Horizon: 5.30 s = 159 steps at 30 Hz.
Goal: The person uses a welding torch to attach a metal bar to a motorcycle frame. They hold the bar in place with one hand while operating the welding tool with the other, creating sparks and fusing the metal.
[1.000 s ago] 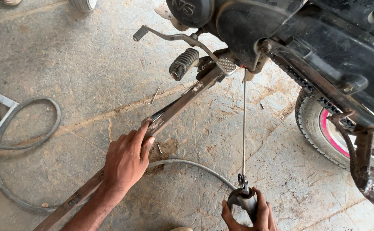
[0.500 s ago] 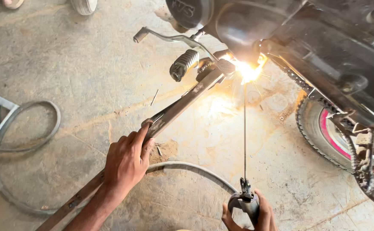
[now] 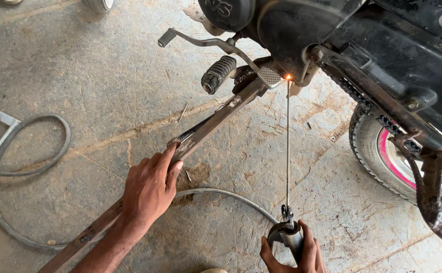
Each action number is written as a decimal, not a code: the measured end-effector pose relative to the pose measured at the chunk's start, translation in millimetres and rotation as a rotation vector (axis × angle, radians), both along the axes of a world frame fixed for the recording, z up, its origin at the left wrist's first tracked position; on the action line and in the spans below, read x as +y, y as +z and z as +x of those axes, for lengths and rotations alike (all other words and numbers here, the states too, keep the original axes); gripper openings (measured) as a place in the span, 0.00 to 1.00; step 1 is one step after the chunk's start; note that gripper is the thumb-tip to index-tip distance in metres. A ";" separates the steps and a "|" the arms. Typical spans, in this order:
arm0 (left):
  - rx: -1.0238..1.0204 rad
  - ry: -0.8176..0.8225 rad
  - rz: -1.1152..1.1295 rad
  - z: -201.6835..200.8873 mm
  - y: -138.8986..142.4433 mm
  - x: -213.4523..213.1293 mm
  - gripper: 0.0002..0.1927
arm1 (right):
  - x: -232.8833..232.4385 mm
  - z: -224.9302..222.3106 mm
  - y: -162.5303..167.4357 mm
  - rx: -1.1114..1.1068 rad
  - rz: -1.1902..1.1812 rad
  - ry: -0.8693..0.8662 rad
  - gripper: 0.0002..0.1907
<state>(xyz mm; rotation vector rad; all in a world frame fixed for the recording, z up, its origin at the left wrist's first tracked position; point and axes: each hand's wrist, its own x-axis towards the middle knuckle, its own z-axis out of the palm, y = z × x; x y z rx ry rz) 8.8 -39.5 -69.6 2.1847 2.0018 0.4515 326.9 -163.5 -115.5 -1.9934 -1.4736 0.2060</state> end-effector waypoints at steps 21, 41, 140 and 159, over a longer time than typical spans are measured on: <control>-0.016 -0.041 0.058 -2.7 -5.5 -1.2 0.26 | -1.4 -2.0 -1.7 0.052 0.142 0.094 0.47; -0.006 -0.018 -0.023 -1.7 -3.9 0.8 0.26 | 1.6 -3.5 1.9 -0.018 0.011 0.034 0.49; -0.005 -0.012 0.032 0.5 3.2 1.7 0.27 | 10.4 7.7 -1.7 0.180 0.164 0.211 0.46; -0.001 -0.023 0.024 -2.5 -3.0 -0.1 0.26 | 13.7 -2.9 8.4 0.076 0.040 0.087 0.49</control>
